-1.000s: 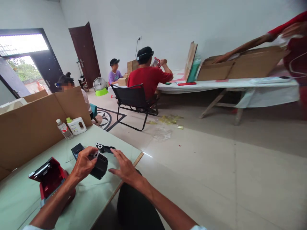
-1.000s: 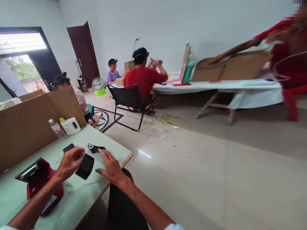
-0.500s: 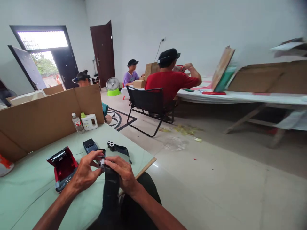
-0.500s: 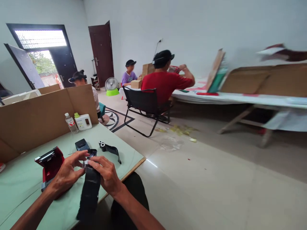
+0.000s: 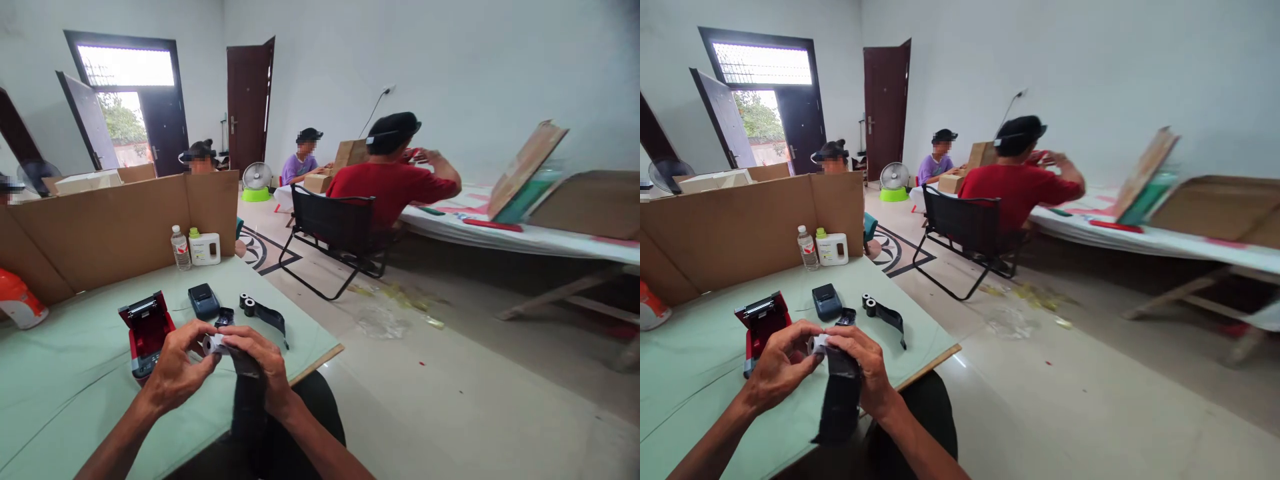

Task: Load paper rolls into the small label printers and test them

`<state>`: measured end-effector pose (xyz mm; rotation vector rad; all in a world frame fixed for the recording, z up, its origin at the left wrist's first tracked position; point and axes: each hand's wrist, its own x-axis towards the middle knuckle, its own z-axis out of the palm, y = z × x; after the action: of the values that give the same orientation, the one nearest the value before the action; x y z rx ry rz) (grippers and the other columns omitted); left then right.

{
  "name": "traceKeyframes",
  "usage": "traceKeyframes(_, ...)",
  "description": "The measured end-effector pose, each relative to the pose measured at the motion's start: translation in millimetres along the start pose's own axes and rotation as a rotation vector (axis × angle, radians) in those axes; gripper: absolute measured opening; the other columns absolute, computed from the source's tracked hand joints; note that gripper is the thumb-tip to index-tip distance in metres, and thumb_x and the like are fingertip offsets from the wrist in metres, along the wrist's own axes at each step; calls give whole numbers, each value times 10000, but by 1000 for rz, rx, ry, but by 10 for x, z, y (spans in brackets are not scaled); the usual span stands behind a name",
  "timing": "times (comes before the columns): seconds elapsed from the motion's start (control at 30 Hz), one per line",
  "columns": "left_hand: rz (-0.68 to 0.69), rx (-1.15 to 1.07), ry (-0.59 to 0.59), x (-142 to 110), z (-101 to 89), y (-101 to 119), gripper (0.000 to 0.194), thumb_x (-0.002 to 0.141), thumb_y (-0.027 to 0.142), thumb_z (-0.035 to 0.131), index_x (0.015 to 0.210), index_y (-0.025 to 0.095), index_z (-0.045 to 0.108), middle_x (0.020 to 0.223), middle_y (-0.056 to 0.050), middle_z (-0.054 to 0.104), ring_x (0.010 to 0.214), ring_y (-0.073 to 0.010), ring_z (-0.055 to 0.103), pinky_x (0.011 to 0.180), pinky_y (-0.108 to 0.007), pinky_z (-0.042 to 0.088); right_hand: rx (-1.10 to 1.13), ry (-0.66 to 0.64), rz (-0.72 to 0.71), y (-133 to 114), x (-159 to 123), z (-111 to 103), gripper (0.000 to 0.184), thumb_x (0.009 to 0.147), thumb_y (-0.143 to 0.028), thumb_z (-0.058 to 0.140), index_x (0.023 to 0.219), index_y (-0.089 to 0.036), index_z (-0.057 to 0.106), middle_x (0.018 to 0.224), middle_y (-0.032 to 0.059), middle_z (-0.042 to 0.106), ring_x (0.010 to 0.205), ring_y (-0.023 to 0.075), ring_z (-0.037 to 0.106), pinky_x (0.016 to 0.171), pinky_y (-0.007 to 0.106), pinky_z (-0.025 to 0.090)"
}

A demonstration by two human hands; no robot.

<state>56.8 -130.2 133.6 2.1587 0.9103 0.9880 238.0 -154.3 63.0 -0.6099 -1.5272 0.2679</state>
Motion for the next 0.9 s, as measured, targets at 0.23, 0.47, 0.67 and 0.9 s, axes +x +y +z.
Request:
traceKeyframes(0.23, 90, 10, 60, -114, -28, 35, 248, 769, 32, 598, 934, 202, 669, 951, -30, 692, 757, -129, 616, 669, -240, 501, 3, -43, -29, 7, -49, 71, 432, 980, -131, 657, 1373, -310, 665, 1258, 98, 729, 1142, 228, 720, 973, 371, 602)
traceKeyframes(0.47, -42, -142, 90, -238, -79, -43, 184, 763, 91, 705, 904, 202, 664, 980, -48, 682, 820, -159, 636, 643, -239, 499, 38, -62, -7, 11, -104, 189, 439, 983, -144, 667, 1373, -347, 674, 1282, 88, 726, 1136, 230, 728, 948, 364, 619)
traceKeyframes(0.67, -39, -153, 115, -340, -121, -58, 227, 749, 94, 768, 940, 212, 736, 968, -41, 677, 822, -158, 645, 655, -242, 509, 97, -61, 32, 10, -197, 285, 427, 991, -139, 661, 1365, -344, 678, 1286, 84, 732, 1154, 231, 726, 972, 375, 622)
traceKeyframes(0.9, 111, -42, 200, -552, -114, -106, 221, 816, 86, 765, 995, 216, 747, 957, -46, 707, 861, -166, 690, 741, -260, 567, 47, -138, 33, -27, -291, 339, 420, 1003, -148, 641, 1373, -344, 674, 1289, 90, 736, 1192, 240, 713, 1016, 405, 607)
